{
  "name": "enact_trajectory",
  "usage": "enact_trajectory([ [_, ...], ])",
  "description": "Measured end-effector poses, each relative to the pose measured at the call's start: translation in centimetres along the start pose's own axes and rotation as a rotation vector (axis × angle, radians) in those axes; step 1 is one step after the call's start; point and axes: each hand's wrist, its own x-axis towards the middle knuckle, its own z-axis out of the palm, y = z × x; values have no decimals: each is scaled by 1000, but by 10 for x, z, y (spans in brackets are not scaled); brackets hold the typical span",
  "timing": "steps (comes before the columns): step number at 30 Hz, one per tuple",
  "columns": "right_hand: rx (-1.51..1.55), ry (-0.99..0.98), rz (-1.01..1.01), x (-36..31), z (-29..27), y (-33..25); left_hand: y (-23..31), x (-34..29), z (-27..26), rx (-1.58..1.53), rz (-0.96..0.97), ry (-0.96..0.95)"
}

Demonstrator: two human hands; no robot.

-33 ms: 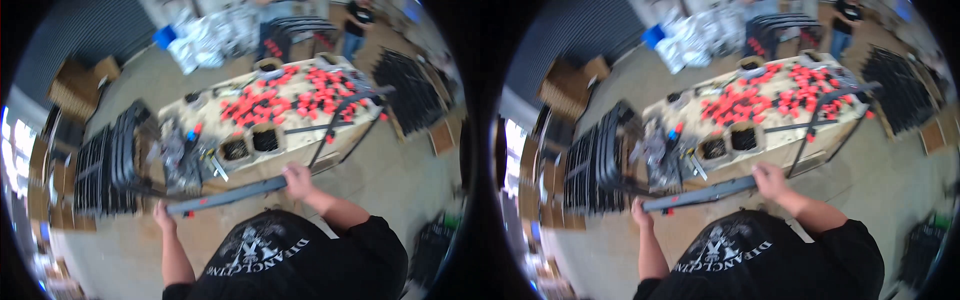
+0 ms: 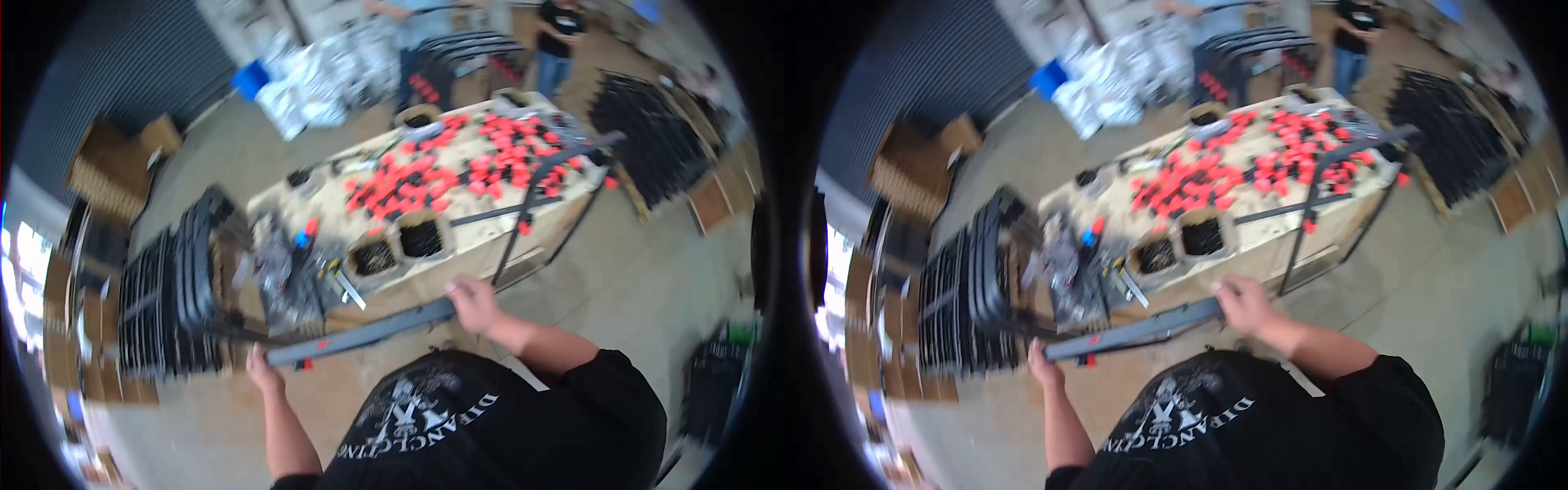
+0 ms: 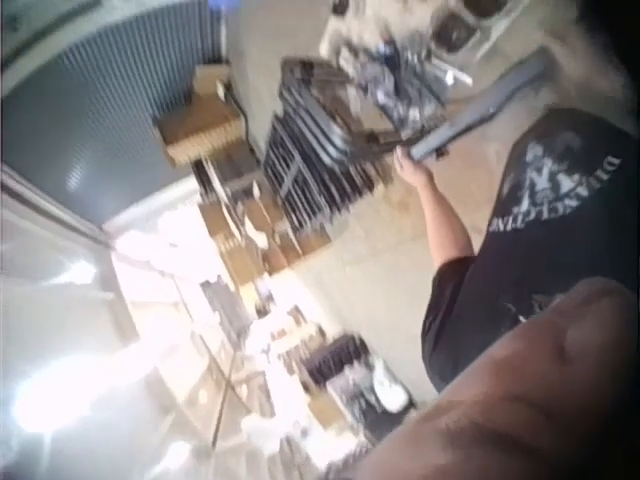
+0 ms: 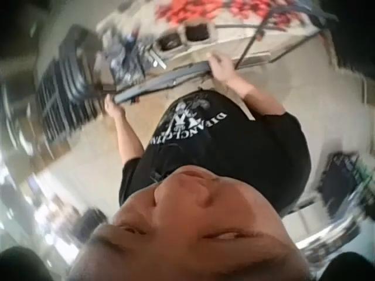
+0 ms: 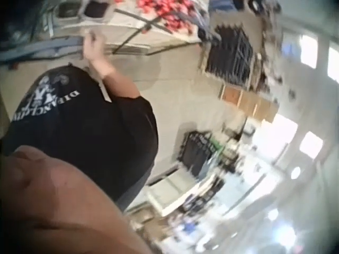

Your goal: Attaching red protective end caps and fasteners to black metal rack components at a workbench.

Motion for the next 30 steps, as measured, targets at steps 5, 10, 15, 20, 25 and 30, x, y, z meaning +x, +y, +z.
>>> enact_trajectory([
  [5, -93, 31, -14, -38, 3, -24, 8, 41, 19, 94, 197, -270],
  [10, -30, 194, 46, -45, -33, 4, 31, 17, 87, 63, 179, -403],
  [15, 18, 308, 39, -35, -81, 30, 38, -1, 108, 136, 203, -600],
  [20, 155, 448, 112, -29, -142, 59, 68, -56, 139, 278, 274, -782],
  [25, 339, 495, 152, -8, -222, 106, 83, -134, 209, 216, 240, -684],
  [30, 272, 578, 129, 7, -336, 103, 125, -226, 303, 266, 239, -622],
])
